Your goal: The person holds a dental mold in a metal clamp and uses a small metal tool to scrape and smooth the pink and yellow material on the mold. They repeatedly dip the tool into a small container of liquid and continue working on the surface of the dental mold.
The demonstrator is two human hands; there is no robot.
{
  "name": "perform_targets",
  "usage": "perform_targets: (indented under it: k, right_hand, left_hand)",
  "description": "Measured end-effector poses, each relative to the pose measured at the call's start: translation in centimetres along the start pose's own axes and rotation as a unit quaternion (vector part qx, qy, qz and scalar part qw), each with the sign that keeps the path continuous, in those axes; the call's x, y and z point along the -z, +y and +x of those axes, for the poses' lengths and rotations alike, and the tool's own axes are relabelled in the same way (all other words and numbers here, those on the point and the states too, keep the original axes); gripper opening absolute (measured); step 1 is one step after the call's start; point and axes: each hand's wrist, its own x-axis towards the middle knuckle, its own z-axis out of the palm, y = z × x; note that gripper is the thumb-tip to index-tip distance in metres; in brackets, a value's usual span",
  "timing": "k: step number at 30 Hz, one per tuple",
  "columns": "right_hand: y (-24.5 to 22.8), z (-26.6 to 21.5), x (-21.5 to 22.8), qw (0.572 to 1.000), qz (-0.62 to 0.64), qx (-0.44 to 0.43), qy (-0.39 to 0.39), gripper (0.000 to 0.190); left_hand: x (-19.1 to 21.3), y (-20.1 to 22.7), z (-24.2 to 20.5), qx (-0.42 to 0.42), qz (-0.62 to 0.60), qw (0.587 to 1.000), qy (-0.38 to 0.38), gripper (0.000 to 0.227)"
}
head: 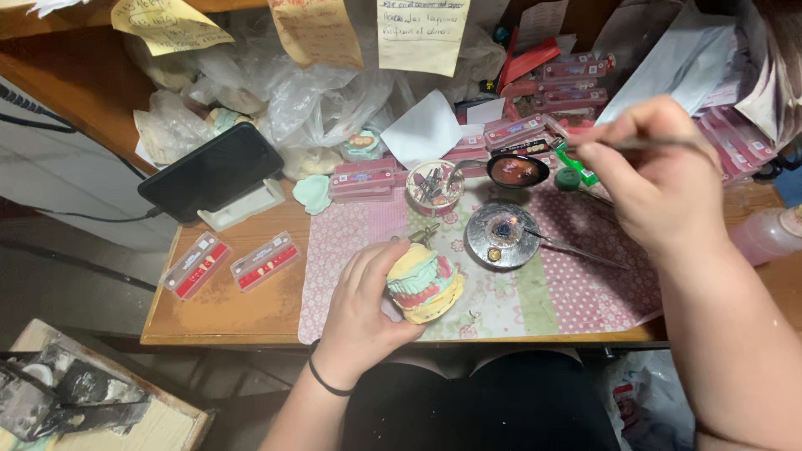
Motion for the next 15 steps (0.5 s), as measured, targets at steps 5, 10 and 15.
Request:
perform_targets:
  k: [5,10,15]
  right_hand:
    - [1.5,-5.5,0.3,0.995,0.019,0.031,0.088,0.025]
    - [4.8,-11.5,0.9,0.96,0.118,-0.043,0.249,0.028]
    - [8.6,-12.6,5.8,0.879,-0.039,0.189,0.435,0.039]
  left_hand:
    - [-0.3,-0.3,-0.2,-0.014,0.012,1.0,0.007,0.087]
    - [0.1,0.4,0.5,-0.038,0.014,0.999,0.0,0.085]
    - [-0.3,1.1,0.7,0.046,0.026,0.998,-0.04,0.085]
